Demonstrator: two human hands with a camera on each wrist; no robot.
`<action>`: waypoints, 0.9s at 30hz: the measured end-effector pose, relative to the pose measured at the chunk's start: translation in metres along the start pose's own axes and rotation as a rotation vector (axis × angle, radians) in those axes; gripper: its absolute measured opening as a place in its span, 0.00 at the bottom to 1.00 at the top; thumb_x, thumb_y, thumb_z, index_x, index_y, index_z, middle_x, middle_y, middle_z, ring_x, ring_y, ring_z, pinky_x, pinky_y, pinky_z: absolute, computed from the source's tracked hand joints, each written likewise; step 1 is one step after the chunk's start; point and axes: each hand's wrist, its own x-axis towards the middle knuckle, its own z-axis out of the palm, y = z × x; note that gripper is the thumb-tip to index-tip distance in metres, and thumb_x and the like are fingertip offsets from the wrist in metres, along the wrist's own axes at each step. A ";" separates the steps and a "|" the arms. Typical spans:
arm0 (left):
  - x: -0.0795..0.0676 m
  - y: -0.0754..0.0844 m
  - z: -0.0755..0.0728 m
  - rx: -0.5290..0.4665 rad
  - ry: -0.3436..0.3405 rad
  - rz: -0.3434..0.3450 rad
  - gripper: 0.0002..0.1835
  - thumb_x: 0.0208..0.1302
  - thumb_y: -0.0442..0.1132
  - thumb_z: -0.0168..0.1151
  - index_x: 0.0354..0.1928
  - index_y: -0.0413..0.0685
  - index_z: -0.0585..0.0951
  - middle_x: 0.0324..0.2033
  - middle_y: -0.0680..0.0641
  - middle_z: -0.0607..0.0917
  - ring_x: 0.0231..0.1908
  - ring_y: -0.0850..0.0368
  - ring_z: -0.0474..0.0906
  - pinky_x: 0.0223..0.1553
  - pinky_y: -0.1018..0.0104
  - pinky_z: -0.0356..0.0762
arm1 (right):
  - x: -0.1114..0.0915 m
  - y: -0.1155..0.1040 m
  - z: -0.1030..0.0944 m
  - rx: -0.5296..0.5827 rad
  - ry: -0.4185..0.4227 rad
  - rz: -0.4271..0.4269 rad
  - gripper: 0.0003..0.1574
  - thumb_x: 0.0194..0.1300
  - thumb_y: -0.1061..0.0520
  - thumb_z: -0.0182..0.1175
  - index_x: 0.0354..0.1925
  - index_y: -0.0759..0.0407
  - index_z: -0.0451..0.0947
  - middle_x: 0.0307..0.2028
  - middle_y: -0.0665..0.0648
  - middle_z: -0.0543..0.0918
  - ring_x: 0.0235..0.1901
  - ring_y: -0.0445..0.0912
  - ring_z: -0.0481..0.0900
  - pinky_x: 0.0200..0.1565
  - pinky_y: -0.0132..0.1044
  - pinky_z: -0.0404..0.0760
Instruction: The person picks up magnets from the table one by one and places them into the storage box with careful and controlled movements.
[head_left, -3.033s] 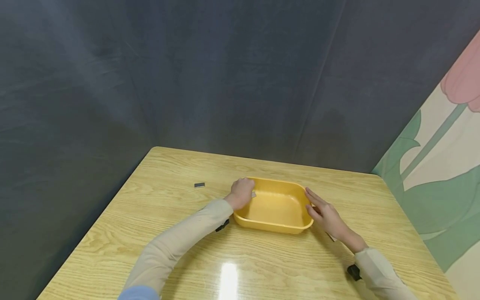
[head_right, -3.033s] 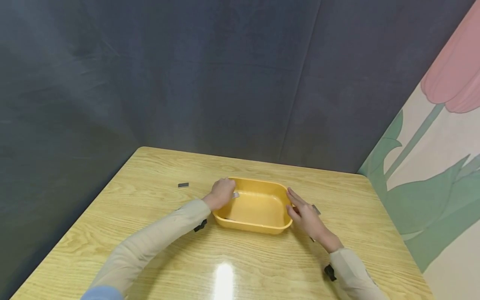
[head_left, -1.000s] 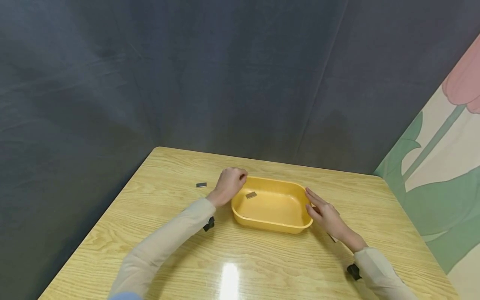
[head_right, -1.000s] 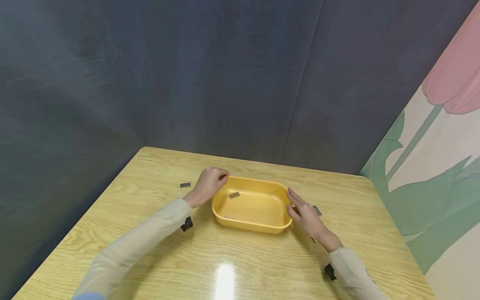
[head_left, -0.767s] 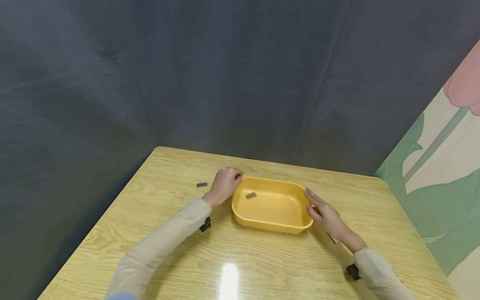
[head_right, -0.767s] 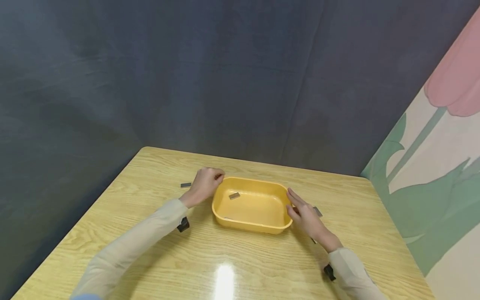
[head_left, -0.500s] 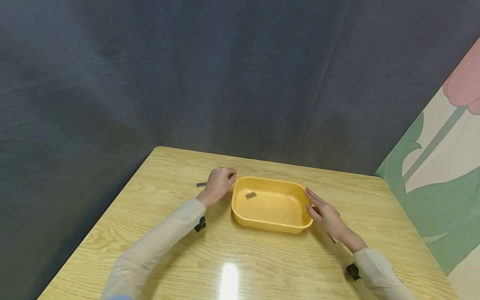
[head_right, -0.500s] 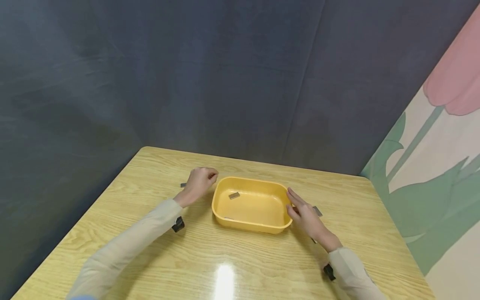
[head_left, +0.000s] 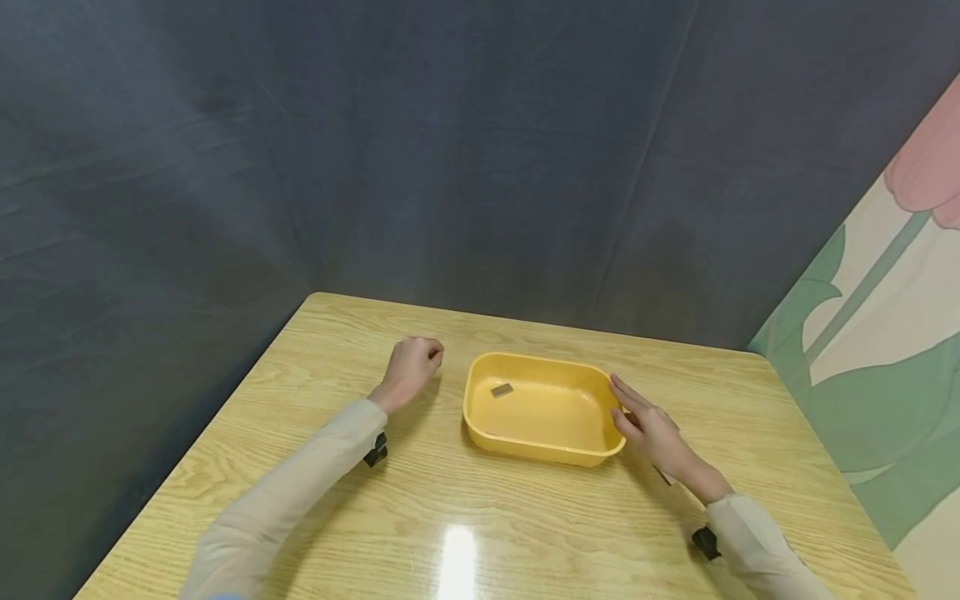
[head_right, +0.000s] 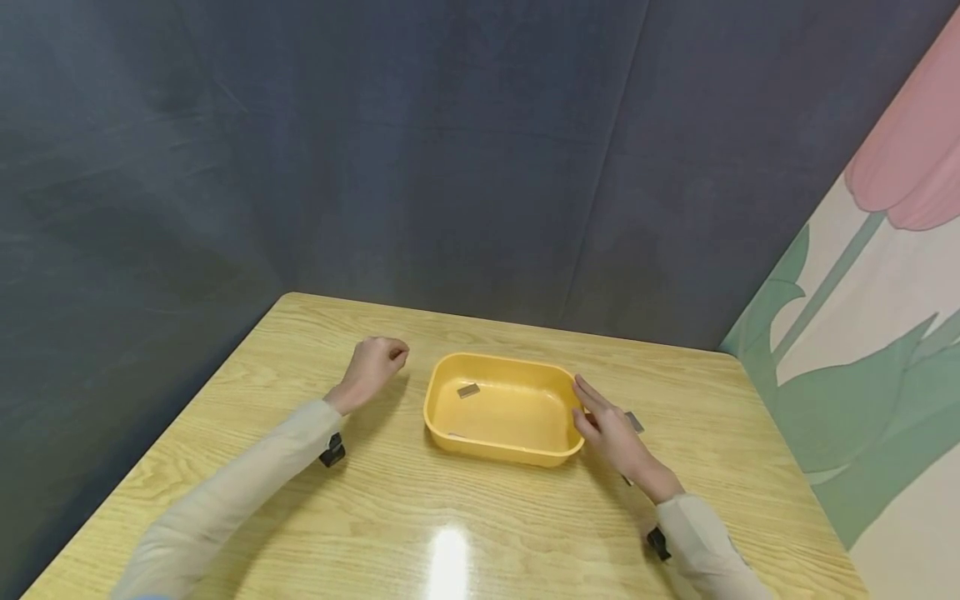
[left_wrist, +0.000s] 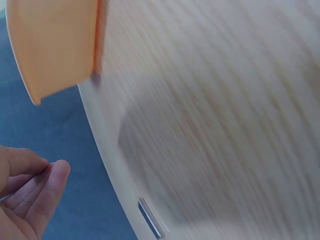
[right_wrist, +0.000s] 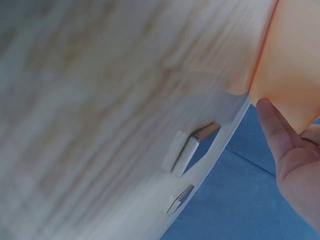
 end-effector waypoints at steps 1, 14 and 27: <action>-0.001 -0.003 -0.001 0.002 -0.001 -0.004 0.10 0.69 0.29 0.58 0.32 0.38 0.87 0.17 0.52 0.77 0.16 0.64 0.64 0.23 0.70 0.66 | 0.000 0.000 0.000 0.001 -0.002 -0.002 0.31 0.72 0.68 0.55 0.68 0.78 0.61 0.70 0.74 0.60 0.41 0.58 0.86 0.32 0.32 0.83; -0.009 -0.026 -0.006 0.010 0.001 -0.039 0.08 0.67 0.29 0.62 0.43 0.35 0.87 0.36 0.40 0.88 0.33 0.51 0.86 0.38 0.57 0.83 | 0.000 0.000 0.000 0.007 -0.014 0.008 0.31 0.73 0.67 0.54 0.69 0.78 0.60 0.70 0.74 0.60 0.44 0.60 0.84 0.36 0.36 0.84; -0.016 -0.041 -0.008 0.076 -0.082 -0.140 0.09 0.64 0.27 0.65 0.46 0.34 0.86 0.42 0.37 0.87 0.40 0.45 0.86 0.39 0.57 0.84 | 0.000 0.001 -0.001 -0.009 -0.001 0.011 0.31 0.71 0.68 0.55 0.68 0.77 0.61 0.69 0.73 0.61 0.44 0.59 0.85 0.37 0.38 0.85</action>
